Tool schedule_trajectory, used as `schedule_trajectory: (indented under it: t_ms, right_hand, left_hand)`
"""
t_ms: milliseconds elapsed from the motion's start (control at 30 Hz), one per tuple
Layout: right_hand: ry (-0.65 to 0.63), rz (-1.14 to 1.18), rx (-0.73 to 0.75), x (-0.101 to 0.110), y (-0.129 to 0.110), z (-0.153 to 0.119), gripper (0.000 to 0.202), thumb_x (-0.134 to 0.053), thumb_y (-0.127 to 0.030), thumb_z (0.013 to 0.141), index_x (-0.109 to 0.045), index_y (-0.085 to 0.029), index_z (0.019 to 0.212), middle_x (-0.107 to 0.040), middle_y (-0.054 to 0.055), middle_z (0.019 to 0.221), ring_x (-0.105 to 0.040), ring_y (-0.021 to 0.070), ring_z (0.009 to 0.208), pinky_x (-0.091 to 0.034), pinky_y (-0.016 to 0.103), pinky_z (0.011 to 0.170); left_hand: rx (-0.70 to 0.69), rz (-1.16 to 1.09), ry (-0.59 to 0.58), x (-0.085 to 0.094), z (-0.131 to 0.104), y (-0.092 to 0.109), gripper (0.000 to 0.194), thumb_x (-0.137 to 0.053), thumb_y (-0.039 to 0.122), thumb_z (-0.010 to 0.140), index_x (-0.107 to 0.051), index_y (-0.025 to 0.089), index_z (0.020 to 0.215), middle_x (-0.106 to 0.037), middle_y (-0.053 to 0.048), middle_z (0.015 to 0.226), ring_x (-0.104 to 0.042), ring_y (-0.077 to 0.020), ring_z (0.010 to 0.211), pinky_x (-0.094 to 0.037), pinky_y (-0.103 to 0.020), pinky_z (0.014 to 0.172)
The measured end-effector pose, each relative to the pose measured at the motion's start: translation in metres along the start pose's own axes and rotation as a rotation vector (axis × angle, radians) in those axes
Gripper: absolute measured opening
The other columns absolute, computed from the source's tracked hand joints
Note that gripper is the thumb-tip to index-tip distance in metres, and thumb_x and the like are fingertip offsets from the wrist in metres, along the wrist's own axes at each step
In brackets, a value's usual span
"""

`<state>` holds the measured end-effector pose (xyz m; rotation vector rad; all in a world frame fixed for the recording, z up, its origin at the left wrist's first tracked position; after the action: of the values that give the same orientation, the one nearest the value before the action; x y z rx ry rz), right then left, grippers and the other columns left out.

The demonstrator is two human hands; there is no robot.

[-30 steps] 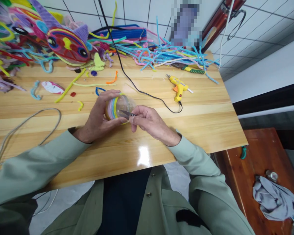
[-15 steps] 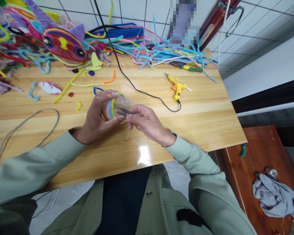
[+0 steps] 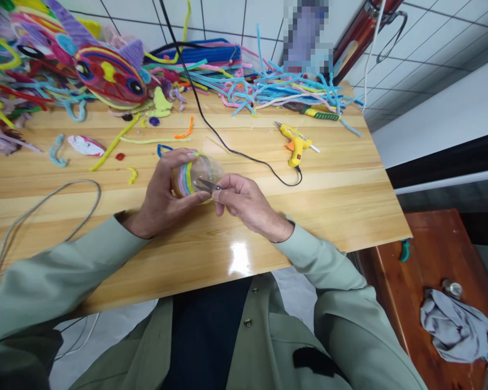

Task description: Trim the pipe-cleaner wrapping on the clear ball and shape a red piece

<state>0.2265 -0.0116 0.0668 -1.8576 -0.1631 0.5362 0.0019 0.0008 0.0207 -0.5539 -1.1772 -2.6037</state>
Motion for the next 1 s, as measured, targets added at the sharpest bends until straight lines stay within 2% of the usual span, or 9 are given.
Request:
schedule_trajectory:
  t_ms: [300,567,833,1000]
  right_hand:
    - [0.046,0.082,0.037,-0.008,0.006,-0.001,0.029,-0.087,-0.036,0.087,-0.061,-0.023,0.088,-0.070,-0.005,0.062,-0.038,0.0060,0.048,-0.022,0.024,0.048]
    - [0.062,0.121,0.021,-0.013,0.006,-0.004,0.031,-0.088,-0.039,0.088,-0.061,-0.023,0.088,-0.071,-0.005,0.062,-0.036,0.0058,0.048,-0.022,0.023,0.048]
    - [0.083,0.131,0.048,-0.018,0.010,-0.003,0.043,-0.092,-0.050,0.087,-0.058,-0.025,0.089,-0.068,-0.007,0.063,-0.037,0.0063,0.049,-0.024,0.023,0.047]
    - [0.098,0.136,0.092,-0.017,0.013,-0.002,0.039,-0.090,-0.047,0.089,-0.058,-0.025,0.089,-0.068,-0.008,0.062,-0.035,0.0053,0.047,-0.025,0.023,0.048]
  left_hand:
    - [-0.046,0.033,0.039,-0.003,-0.003,0.004,0.063,-0.084,0.058,0.106,-0.054,0.040,0.158,-0.067,-0.013,0.156,-0.064,-0.0375,0.153,-0.053,-0.075,0.131]
    - [-0.042,0.062,0.070,-0.005,-0.006,0.000,0.066,-0.082,0.067,0.105,-0.056,0.035,0.156,-0.067,-0.011,0.156,-0.064,-0.0387,0.152,-0.053,-0.074,0.130]
    - [-0.092,0.106,0.089,-0.008,-0.006,0.000,0.066,-0.083,0.058,0.106,-0.052,0.034,0.158,-0.065,-0.014,0.156,-0.065,-0.0384,0.151,-0.053,-0.068,0.129]
    - [-0.059,0.053,0.095,-0.011,-0.008,-0.001,0.069,-0.085,0.062,0.103,-0.053,0.035,0.158,-0.063,-0.015,0.159,-0.063,-0.0398,0.153,-0.051,-0.069,0.131]
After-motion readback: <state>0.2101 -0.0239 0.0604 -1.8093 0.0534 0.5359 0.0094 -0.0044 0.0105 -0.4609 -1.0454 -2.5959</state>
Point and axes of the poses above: each hand's wrist, its own z-axis towards the middle knuckle, its own x-axis out of the back of the hand, y = z × x, the point moved 1 cm from there along z, towards the middle knuckle
